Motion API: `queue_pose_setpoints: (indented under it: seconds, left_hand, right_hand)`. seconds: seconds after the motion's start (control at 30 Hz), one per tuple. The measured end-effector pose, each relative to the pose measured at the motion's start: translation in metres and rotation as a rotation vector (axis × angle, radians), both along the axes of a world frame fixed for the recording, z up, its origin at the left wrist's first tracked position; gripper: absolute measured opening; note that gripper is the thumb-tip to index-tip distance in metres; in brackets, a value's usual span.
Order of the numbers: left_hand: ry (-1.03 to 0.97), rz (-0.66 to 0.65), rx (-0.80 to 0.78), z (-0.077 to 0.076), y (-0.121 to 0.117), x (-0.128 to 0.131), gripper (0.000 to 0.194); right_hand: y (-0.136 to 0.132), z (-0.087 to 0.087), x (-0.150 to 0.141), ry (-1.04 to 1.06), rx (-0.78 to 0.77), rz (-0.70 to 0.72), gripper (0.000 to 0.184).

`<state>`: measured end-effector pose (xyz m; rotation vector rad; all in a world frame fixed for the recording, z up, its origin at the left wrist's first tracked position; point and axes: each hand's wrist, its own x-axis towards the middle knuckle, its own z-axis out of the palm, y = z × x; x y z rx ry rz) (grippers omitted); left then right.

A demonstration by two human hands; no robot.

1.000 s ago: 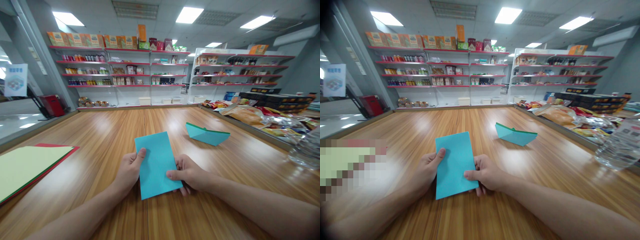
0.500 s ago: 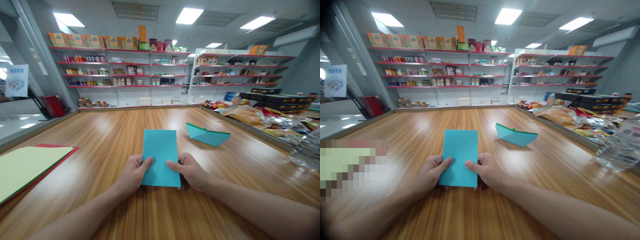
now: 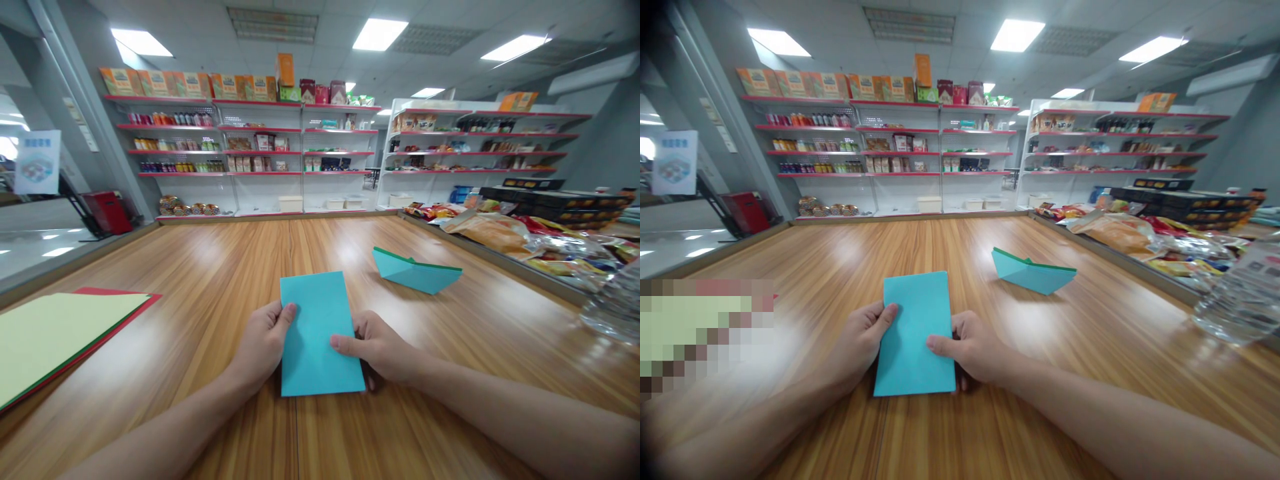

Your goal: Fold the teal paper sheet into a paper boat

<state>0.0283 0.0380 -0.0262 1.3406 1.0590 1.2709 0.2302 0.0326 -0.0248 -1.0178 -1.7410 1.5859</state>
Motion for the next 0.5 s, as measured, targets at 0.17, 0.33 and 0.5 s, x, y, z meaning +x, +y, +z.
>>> queue_pose_setpoints:
  seconds: [0.17,0.33,0.5]
  left_hand:
    - [-0.066,-0.208,0.028,0.0016,-0.0017,0.0028,0.027]
    - [-0.122,-0.333,-0.006,0.0021,-0.0049,0.0037,0.034]
    - [-0.073,-0.207,-0.013,0.0019,-0.0044,0.0044,0.028]
  right_hand:
    - [0.0022,-0.0038,-0.0008,0.120,0.048,-0.164,0.047]
    - [0.0024,-0.0029,-0.0013,0.189,-0.004,-0.096,0.047]
    - [0.0028,-0.0014,-0.0023,0.195,-0.003,-0.043,0.045]
